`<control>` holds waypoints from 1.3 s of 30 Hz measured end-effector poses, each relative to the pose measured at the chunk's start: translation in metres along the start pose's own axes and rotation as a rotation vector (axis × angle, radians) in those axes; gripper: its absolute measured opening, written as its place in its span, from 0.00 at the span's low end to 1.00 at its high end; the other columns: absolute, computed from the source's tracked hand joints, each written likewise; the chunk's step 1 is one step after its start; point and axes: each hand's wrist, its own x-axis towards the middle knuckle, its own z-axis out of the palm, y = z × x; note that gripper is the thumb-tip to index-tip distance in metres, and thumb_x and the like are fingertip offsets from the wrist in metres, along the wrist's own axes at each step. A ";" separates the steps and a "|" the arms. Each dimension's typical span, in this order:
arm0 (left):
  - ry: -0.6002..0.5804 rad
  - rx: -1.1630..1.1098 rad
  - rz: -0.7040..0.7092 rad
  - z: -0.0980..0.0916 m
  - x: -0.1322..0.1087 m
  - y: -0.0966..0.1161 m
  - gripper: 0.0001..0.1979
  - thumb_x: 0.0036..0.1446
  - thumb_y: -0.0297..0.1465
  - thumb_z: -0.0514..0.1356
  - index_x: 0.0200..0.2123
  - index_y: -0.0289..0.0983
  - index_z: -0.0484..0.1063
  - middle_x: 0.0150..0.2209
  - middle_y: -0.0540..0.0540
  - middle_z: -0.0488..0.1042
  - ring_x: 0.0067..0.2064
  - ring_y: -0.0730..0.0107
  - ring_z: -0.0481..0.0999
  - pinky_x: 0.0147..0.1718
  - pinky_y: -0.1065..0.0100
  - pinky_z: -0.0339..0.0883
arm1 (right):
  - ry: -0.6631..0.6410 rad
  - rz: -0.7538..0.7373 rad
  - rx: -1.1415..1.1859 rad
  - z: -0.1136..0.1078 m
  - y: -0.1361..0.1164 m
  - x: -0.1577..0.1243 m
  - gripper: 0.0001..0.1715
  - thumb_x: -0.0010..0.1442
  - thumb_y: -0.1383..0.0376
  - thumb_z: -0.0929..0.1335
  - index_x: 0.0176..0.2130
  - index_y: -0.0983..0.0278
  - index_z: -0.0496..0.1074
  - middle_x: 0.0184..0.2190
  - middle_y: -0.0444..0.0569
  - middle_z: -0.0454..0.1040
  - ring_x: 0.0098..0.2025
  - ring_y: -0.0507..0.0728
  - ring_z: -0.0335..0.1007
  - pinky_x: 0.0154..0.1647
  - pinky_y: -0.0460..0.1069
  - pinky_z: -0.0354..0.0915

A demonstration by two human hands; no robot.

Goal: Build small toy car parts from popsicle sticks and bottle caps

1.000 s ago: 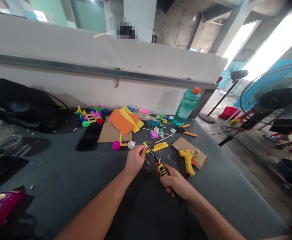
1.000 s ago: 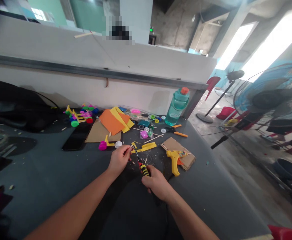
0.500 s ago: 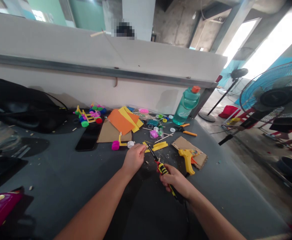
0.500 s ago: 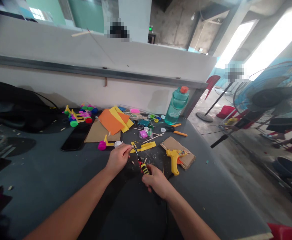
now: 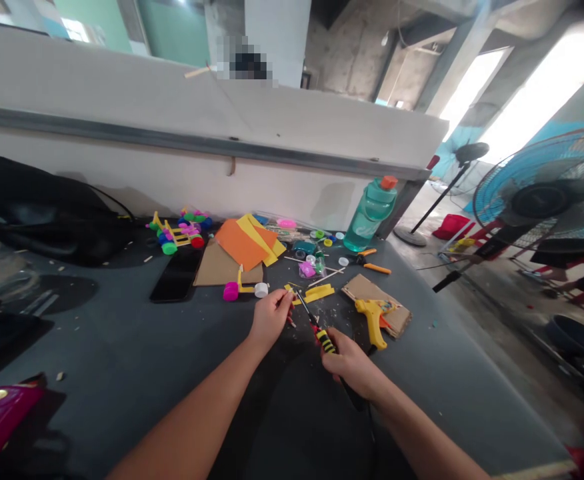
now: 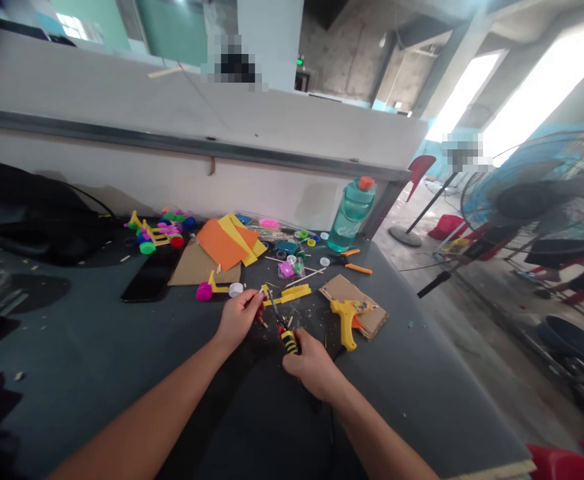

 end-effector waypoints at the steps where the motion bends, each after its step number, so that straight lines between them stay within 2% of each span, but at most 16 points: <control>1: 0.000 -0.034 -0.031 0.001 0.000 0.001 0.15 0.57 0.40 0.52 0.29 0.36 0.70 0.21 0.51 0.68 0.21 0.73 0.69 0.20 0.73 0.63 | -0.004 -0.002 0.015 0.001 -0.001 0.000 0.12 0.41 0.70 0.61 0.31 0.64 0.62 0.19 0.37 0.59 0.16 0.46 0.55 0.16 0.42 0.51; 3: 0.023 -0.064 -0.055 0.001 0.000 0.004 0.14 0.56 0.41 0.53 0.28 0.36 0.69 0.21 0.52 0.68 0.20 0.73 0.69 0.19 0.73 0.63 | -0.033 0.005 0.082 0.001 -0.001 0.001 0.13 0.40 0.68 0.61 0.32 0.64 0.61 0.20 0.37 0.59 0.16 0.46 0.54 0.15 0.42 0.52; 8: 0.072 -0.006 0.002 0.000 -0.002 0.011 0.13 0.55 0.40 0.54 0.28 0.37 0.69 0.21 0.53 0.68 0.20 0.74 0.71 0.20 0.74 0.62 | -0.098 0.073 0.325 -0.001 0.002 0.005 0.17 0.41 0.66 0.63 0.36 0.64 0.61 0.20 0.36 0.58 0.17 0.46 0.52 0.15 0.42 0.52; 11: 0.085 0.028 0.017 -0.001 -0.002 0.011 0.14 0.55 0.41 0.54 0.28 0.37 0.70 0.22 0.53 0.69 0.21 0.74 0.71 0.21 0.74 0.62 | -0.124 0.099 0.390 -0.003 0.003 0.006 0.18 0.42 0.65 0.64 0.37 0.64 0.61 0.20 0.37 0.58 0.18 0.46 0.53 0.16 0.42 0.52; 14: 0.118 0.050 0.027 -0.002 0.000 0.009 0.15 0.56 0.42 0.54 0.27 0.37 0.70 0.21 0.53 0.68 0.21 0.73 0.71 0.21 0.74 0.62 | -0.140 0.088 0.399 -0.003 0.001 0.005 0.18 0.42 0.64 0.65 0.36 0.63 0.61 0.21 0.37 0.58 0.19 0.46 0.53 0.16 0.42 0.52; 20: 0.109 0.054 0.048 -0.001 0.000 0.009 0.14 0.56 0.41 0.54 0.27 0.36 0.70 0.22 0.52 0.70 0.20 0.75 0.71 0.21 0.74 0.62 | -0.165 0.062 0.380 -0.004 -0.002 0.002 0.18 0.42 0.65 0.64 0.36 0.63 0.60 0.21 0.37 0.57 0.19 0.46 0.53 0.17 0.42 0.53; 27: 0.110 0.095 0.085 -0.002 -0.002 0.012 0.12 0.56 0.38 0.54 0.29 0.36 0.71 0.21 0.52 0.70 0.21 0.74 0.71 0.23 0.74 0.63 | -0.140 0.083 0.362 -0.003 -0.005 0.001 0.18 0.40 0.66 0.64 0.36 0.63 0.61 0.22 0.38 0.59 0.19 0.46 0.53 0.17 0.42 0.51; 39: 0.144 0.102 0.150 -0.001 -0.002 0.007 0.10 0.56 0.36 0.55 0.32 0.37 0.72 0.32 0.48 0.75 0.23 0.75 0.72 0.23 0.74 0.66 | -0.166 0.075 0.361 -0.004 -0.003 0.001 0.18 0.43 0.65 0.65 0.37 0.64 0.61 0.22 0.38 0.60 0.19 0.46 0.54 0.16 0.42 0.52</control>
